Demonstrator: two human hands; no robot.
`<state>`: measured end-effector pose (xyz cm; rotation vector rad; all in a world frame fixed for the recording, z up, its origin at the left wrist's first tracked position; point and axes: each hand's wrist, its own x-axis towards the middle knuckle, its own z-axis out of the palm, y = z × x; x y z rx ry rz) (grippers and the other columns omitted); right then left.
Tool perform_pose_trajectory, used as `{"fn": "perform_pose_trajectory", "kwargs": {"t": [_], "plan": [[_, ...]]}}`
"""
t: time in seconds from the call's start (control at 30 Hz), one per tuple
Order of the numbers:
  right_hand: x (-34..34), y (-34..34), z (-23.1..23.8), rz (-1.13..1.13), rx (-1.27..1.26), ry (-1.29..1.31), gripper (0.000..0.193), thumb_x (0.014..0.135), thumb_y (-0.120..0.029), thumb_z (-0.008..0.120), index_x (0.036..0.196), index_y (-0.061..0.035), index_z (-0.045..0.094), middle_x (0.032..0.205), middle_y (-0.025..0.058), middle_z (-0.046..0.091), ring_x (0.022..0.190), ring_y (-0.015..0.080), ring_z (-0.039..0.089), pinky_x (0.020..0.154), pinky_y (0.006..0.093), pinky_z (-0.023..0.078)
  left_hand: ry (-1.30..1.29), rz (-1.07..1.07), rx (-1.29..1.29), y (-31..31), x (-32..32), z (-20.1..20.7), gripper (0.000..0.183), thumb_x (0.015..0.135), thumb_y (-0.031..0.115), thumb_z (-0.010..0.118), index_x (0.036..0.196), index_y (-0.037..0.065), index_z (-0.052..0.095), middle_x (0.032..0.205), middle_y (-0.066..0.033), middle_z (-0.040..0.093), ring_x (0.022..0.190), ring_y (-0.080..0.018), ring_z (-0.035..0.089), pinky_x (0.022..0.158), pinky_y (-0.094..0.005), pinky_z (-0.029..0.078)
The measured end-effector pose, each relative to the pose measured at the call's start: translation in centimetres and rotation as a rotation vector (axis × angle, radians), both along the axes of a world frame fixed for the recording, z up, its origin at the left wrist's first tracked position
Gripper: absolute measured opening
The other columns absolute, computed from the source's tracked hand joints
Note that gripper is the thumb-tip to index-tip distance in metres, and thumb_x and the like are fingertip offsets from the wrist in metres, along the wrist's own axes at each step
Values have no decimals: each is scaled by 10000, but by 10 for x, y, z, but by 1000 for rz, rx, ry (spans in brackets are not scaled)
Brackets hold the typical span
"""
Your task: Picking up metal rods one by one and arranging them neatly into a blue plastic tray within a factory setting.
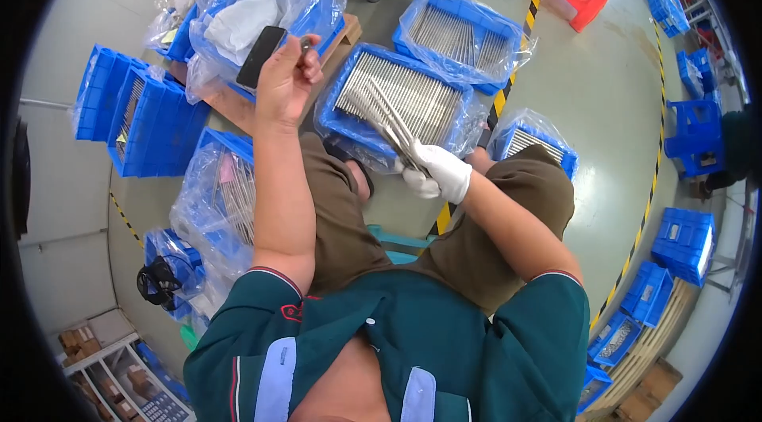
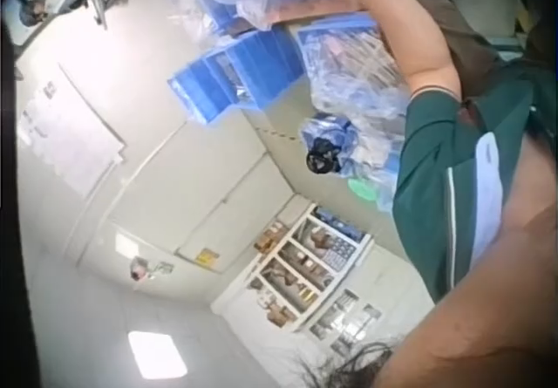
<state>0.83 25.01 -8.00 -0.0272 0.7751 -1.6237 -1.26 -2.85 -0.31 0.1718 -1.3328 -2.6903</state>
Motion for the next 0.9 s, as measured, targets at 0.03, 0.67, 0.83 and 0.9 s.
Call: {"fn": "perform_pose_trajectory", "kwargs": {"t": [0.03, 0.67, 0.83, 0.9], "plan": [[-1, -1, -21, -34, -19, -160, 445, 925, -488, 410, 938, -55, 511, 556, -30, 396, 370, 64, 291, 356, 215, 233, -22, -16, -14, 6, 0, -1, 377, 872, 313, 605, 1006, -38, 566, 694, -9, 511, 596, -91, 442, 560, -213, 355], [-96, -24, -259, -734, 473, -514, 174, 913, -21, 422, 1047, 72, 483, 1003, 189, 574, 878, 299, 617, 749, 411, 572, -126, -41, -6, 24, 14, 15, 327, 907, 265, 565, 1006, -48, 563, 688, -5, 499, 608, -62, 426, 542, -198, 345], [-118, -28, -286, -750, 537, -469, 174, 921, -42, 410, 1039, 51, 500, 977, 174, 585, 846, 291, 619, 762, 416, 565, -112, -64, 20, 15, 14, 13, 349, 910, 251, 558, 1060, -63, 550, 721, -32, 526, 636, -77, 445, 563, -194, 354], [-121, -33, -297, -637, 597, -437, 181, 918, -22, 391, 1040, 49, 503, 996, 178, 585, 857, 296, 619, 731, 420, 560, -125, -42, 18, 17, 15, 18, 357, 907, 250, 562, 1075, -65, 543, 736, -38, 535, 649, -76, 444, 576, -189, 353]]}}
